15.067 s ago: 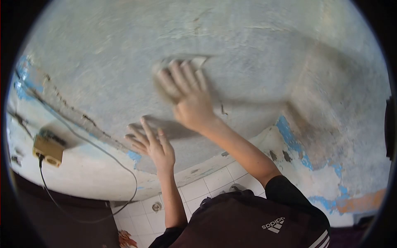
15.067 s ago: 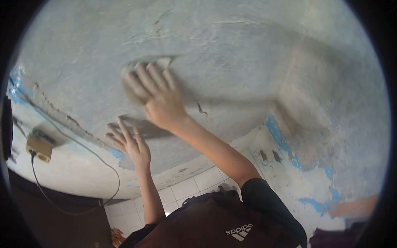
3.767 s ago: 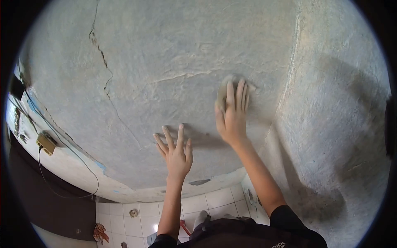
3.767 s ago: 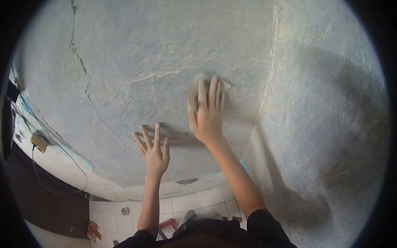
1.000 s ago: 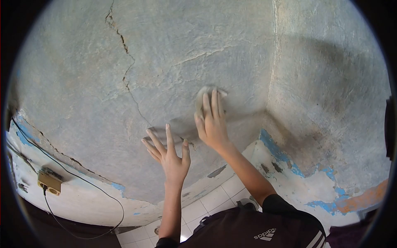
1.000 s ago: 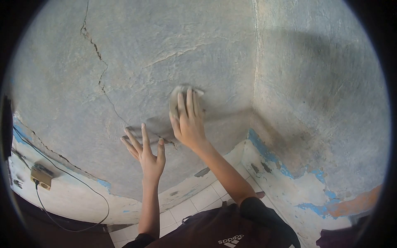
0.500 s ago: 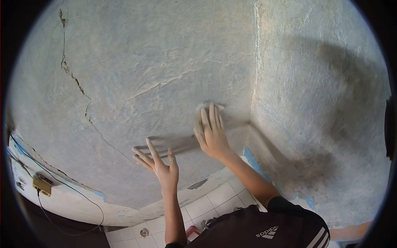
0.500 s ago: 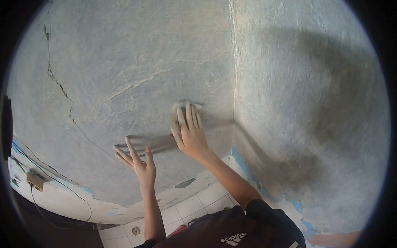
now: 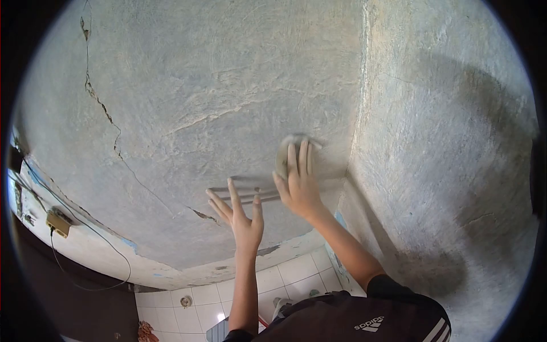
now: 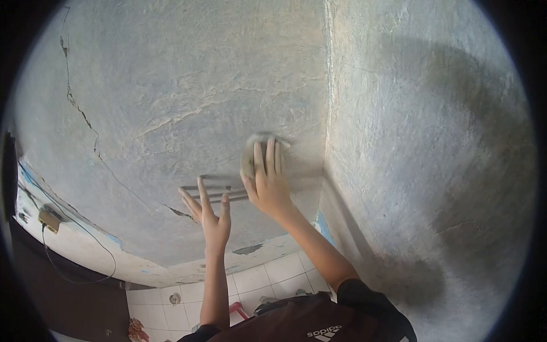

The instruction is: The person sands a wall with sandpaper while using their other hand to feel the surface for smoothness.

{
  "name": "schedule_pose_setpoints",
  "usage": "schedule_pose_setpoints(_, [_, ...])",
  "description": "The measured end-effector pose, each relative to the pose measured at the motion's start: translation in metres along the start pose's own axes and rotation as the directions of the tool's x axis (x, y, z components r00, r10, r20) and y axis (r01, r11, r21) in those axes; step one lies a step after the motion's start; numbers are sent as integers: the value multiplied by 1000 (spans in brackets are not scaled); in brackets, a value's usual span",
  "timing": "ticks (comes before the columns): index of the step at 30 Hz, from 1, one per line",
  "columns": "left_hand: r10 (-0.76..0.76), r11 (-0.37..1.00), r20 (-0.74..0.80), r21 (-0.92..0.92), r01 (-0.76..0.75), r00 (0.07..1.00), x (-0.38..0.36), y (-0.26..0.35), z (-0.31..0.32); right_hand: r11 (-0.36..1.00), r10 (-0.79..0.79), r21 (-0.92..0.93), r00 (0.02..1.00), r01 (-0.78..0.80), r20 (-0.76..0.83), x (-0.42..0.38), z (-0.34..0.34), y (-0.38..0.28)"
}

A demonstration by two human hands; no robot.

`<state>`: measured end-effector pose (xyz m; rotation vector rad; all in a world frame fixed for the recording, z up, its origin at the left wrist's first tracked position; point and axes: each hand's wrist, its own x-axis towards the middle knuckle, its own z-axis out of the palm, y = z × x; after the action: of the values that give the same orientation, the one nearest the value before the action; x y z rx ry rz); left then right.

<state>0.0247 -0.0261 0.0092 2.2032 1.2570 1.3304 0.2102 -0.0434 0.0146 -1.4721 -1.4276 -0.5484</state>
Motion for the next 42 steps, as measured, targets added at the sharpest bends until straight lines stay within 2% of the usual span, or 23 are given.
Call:
schedule_pose_setpoints(3, [-3,1000,18,-25,4,1000,1,10,8,999,4,-51,998,0,67,-6,3,6])
schedule_pose_setpoints(5, [32,999,0,7,-32,999,1,12,9,998,-38,-54,999,36,-33,35,-21,8])
schedule_pose_setpoints(6, [39,999,4,15,-40,999,1,13,9,998,-42,-50,999,40,-29,55,-31,12])
schedule_pose_setpoints(8, [39,999,4,26,-39,999,2,14,11,985,-93,-158,989,74,-113,84,-47,22])
schedule_pose_setpoints(11, [16,1000,29,6,-16,999,-2,11,12,993,-71,-99,993,61,-94,72,-47,22])
schedule_pose_setpoints(13, [46,999,25,2,-46,999,-3,11,13,997,-56,-63,995,51,-77,28,-23,21])
schedule_pose_setpoints(15, [44,999,29,24,-45,999,-5,8,12,996,-31,-77,997,37,75,-20,-1,18])
schedule_pose_setpoints(17, [69,998,32,6,-70,997,-5,5,13,997,-4,-78,993,14,122,-31,7,25])
schedule_pose_setpoints(19, [58,998,29,20,-59,998,-6,-3,17,998,-13,-65,1000,12,-21,12,-11,16])
schedule_pose_setpoints(21, [63,997,34,39,-65,997,-15,-17,20,991,-96,-102,991,86,-95,60,-37,14])
schedule_pose_setpoints(24, [12,1000,38,25,-13,999,-24,-22,24,998,-64,4,993,65,-99,81,-45,10])
schedule_pose_setpoints(27, [-15,1000,37,-7,15,999,-31,-28,27,994,-88,-63,996,86,-25,34,-19,9])
schedule_pose_setpoints(29, [-10,1000,23,-10,10,1000,-34,-32,27,1000,-12,8,1000,11,21,-31,20,13])
schedule_pose_setpoints(32, [26,999,41,36,-27,999,-37,-42,24,1000,11,-13,999,-10,48,-63,40,11])
schedule_pose_setpoints(33, [20,999,38,47,-22,999,-36,-45,19,1000,10,-1,999,-10,51,-48,34,10])
schedule_pose_setpoints(35, [20,975,39,219,-28,999,-33,-46,6,993,-114,-33,993,112,-34,14,-1,7])
schedule_pose_setpoints(38, [42,974,-5,225,-40,999,-17,-50,-12,994,-106,0,991,106,-87,62,-21,3])
schedule_pose_setpoints(42, [56,962,-48,270,-41,997,-1,-51,-36,999,-38,-9,993,37,-115,21,12,2])
